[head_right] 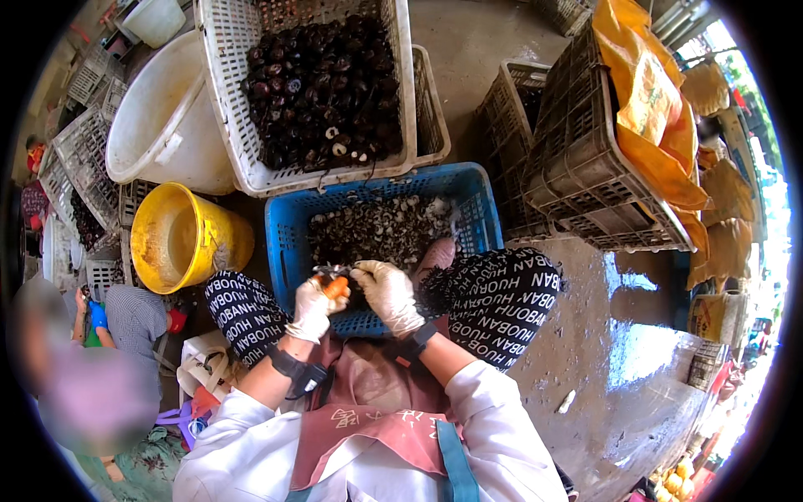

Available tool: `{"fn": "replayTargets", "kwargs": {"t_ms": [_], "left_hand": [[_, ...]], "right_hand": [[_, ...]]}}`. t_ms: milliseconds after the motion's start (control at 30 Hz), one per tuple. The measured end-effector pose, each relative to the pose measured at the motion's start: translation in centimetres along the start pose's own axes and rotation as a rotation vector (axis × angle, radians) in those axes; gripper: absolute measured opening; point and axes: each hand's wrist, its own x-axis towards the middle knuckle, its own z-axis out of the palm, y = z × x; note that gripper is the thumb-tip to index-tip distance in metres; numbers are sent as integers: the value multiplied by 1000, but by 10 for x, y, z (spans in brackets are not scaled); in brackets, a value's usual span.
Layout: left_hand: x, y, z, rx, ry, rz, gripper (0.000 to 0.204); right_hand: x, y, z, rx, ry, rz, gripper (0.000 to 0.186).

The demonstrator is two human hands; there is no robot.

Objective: The person peels water chestnuts with a small tool and places the peeled items into a blue basket while sitting on the floor.

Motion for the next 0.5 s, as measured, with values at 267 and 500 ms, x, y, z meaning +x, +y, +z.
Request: {"fn": "replayTargets", "kwargs": {"t_ms": [267, 500], "left_hand": [[-7, 9, 6, -54, -170, 5, 33], [-10, 26, -1, 87, -255, 52, 45]], "right_hand": [[4, 42, -14, 291, -40, -17, 18], [-10, 21, -41, -33, 32, -259, 20]]}}
